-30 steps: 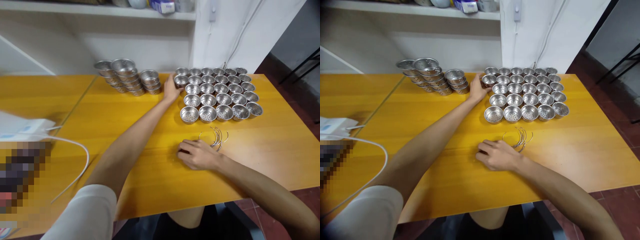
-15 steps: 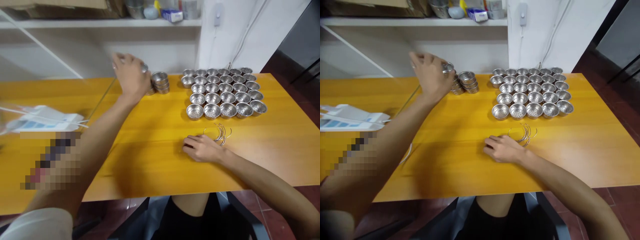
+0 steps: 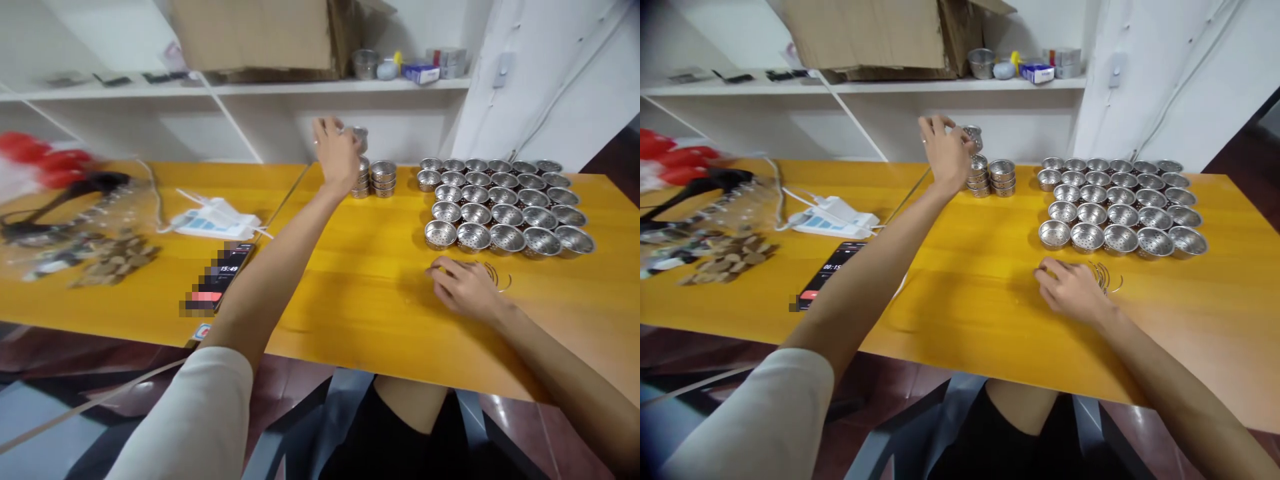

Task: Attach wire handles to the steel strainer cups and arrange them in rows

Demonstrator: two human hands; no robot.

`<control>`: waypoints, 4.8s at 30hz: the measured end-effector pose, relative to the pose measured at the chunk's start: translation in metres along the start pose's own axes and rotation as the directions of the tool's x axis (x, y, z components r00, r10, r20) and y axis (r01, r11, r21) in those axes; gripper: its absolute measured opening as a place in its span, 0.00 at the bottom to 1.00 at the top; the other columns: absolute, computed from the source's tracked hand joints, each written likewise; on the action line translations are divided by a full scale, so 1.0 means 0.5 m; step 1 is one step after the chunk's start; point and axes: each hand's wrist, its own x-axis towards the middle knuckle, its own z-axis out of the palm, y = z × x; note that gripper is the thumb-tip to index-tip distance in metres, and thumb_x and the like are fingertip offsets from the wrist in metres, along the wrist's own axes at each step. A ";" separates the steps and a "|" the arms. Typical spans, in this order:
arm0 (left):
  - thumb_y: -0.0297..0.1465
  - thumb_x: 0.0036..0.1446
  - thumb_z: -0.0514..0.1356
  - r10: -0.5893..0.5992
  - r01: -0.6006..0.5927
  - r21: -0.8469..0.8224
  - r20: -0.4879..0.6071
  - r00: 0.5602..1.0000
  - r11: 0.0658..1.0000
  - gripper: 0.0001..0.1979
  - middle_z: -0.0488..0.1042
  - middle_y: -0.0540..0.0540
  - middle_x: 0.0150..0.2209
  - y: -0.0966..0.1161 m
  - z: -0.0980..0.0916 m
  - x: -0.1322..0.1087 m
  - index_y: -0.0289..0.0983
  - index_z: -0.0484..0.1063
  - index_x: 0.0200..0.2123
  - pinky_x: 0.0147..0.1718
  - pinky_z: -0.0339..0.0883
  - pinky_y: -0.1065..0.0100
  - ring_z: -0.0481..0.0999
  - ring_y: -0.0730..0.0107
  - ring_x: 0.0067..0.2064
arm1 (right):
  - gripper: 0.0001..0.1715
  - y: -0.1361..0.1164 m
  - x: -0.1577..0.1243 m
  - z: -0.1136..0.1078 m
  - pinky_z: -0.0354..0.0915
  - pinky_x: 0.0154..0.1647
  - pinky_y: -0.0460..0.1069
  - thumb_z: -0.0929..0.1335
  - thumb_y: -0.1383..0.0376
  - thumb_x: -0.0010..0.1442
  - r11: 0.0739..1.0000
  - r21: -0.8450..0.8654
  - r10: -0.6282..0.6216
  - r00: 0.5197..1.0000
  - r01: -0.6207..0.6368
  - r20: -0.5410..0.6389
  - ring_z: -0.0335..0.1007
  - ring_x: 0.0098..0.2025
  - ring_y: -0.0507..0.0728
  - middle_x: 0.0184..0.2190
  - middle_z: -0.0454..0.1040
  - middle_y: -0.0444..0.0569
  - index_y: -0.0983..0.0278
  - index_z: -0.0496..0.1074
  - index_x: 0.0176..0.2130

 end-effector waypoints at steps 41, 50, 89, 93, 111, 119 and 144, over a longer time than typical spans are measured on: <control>0.40 0.53 0.86 0.217 0.382 -0.750 0.563 0.798 0.541 0.50 0.82 0.32 0.69 0.154 0.079 -0.408 0.44 0.68 0.73 0.71 0.76 0.45 0.82 0.42 0.72 | 0.18 0.068 -0.022 -0.055 0.49 0.33 0.56 0.64 0.77 0.76 0.995 -0.053 0.098 0.859 -0.082 0.503 0.67 0.31 0.54 0.46 0.84 0.56 0.66 0.82 0.46; 0.35 0.53 0.86 0.267 0.417 -0.787 0.567 0.779 0.455 0.43 0.83 0.34 0.66 0.150 0.069 -0.403 0.42 0.73 0.68 0.71 0.77 0.44 0.83 0.46 0.70 | 0.10 0.058 -0.004 -0.066 0.73 0.35 0.51 0.69 0.68 0.80 0.922 0.292 0.249 0.967 -0.253 0.052 0.77 0.33 0.52 0.46 0.87 0.52 0.60 0.82 0.48; 0.38 0.56 0.84 0.274 0.327 -0.756 0.548 0.791 0.567 0.27 0.88 0.40 0.53 0.216 0.051 -0.416 0.38 0.83 0.56 0.53 0.79 0.59 0.87 0.58 0.52 | 0.13 -0.008 0.012 -0.024 0.65 0.29 0.47 0.73 0.72 0.72 0.883 0.289 0.418 0.899 -0.369 -0.130 0.67 0.23 0.50 0.22 0.73 0.41 0.61 0.81 0.34; 0.36 0.59 0.82 0.361 0.164 -0.777 0.454 0.814 0.608 0.24 0.87 0.37 0.59 0.210 0.062 -0.419 0.40 0.85 0.57 0.63 0.78 0.51 0.87 0.51 0.59 | 0.13 -0.029 0.016 -0.021 0.66 0.29 0.48 0.73 0.71 0.72 0.837 0.358 0.483 0.866 -0.413 -0.129 0.69 0.23 0.50 0.22 0.75 0.42 0.61 0.84 0.34; 0.36 0.64 0.78 0.415 0.122 -0.786 0.444 0.794 0.606 0.22 0.88 0.36 0.57 0.202 0.062 -0.414 0.39 0.85 0.59 0.60 0.80 0.52 0.88 0.53 0.56 | 0.16 -0.014 0.016 -0.002 0.84 0.53 0.55 0.82 0.48 0.70 0.012 0.868 0.419 0.790 -0.497 0.447 0.90 0.48 0.59 0.48 0.92 0.52 0.57 0.90 0.44; 0.36 0.63 0.78 0.386 0.183 -0.756 0.508 0.770 0.628 0.23 0.88 0.37 0.57 0.202 0.059 -0.413 0.38 0.86 0.60 0.60 0.80 0.53 0.88 0.53 0.57 | 0.24 -0.014 0.016 0.005 0.76 0.38 0.49 0.83 0.43 0.67 0.064 0.855 0.384 0.803 -0.515 0.455 0.80 0.34 0.53 0.36 0.87 0.48 0.60 0.84 0.40; 0.38 0.61 0.81 0.418 0.141 -0.776 0.472 0.776 0.615 0.25 0.89 0.37 0.54 0.201 0.064 -0.412 0.39 0.86 0.59 0.59 0.80 0.51 0.88 0.52 0.55 | 0.31 -0.027 0.046 -0.013 0.62 0.22 0.46 0.84 0.40 0.63 -0.037 0.794 0.334 0.741 -0.606 0.582 0.65 0.20 0.48 0.22 0.74 0.39 0.61 0.79 0.32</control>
